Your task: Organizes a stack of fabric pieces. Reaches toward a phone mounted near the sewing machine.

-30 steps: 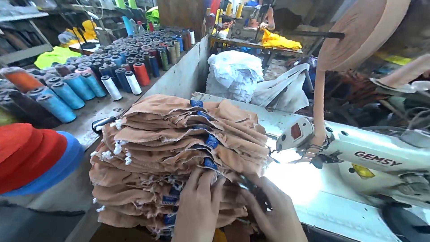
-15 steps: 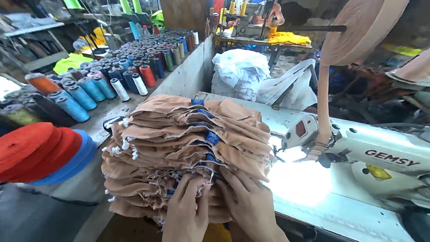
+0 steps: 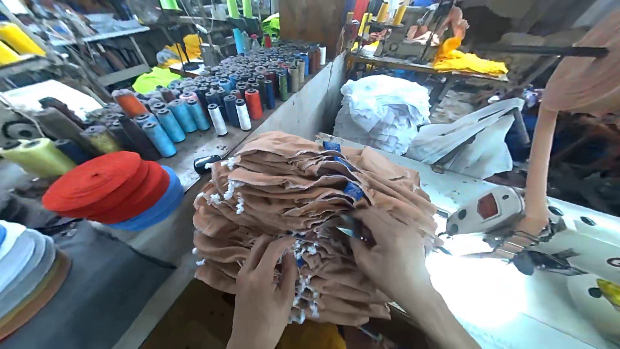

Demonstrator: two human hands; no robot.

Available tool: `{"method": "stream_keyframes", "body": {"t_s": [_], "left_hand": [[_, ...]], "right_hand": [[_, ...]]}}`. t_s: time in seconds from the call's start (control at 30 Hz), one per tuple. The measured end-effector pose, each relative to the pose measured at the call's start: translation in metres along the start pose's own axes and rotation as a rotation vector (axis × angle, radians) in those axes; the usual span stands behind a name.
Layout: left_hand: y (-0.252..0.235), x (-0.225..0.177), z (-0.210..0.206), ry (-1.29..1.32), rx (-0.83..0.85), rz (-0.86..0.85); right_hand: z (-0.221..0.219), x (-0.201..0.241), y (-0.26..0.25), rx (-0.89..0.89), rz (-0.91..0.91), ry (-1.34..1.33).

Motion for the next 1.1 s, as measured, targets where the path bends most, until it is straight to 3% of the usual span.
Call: {"method": "stream_keyframes", "body": {"t_s": [0.3,0.43,0.7,0.87,1.1], "left_hand": [[-0.026,-0.015,-0.032,-0.107,-0.039,-0.072],[-0.02,-0.011,-0.019,-0.176,0.012,-0.117],[0.004,-0.001,0.002,-0.074,0.059,-0.032],[-0.001,0.014,0.001,-0.178,-0.004,0.017],[-0.011,0.023,-0.013,-0.155,0.053,0.018]], "right_hand": [[0.004,0.004,0.014,0.014,-0.001,-0.011],[0.01,0.013,0.02,0.091,0.059,0.017],[-0.02,0.046,0.02,0.044,0.252,0.228],[-0.01,0.038,0.016,0.001,0.206,0.223],[-0.006,0.041,0.02,0.048,0.19,0.156]]}}
Point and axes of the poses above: each hand's wrist, its own y-axis away from the middle knuckle, its own z-axis out of the back of the hand, x = y × z, the point moved 4 cm from there along -y, towards the middle knuckle, and after that the axes turned 1 degree about -y, right-handed, at the moved point
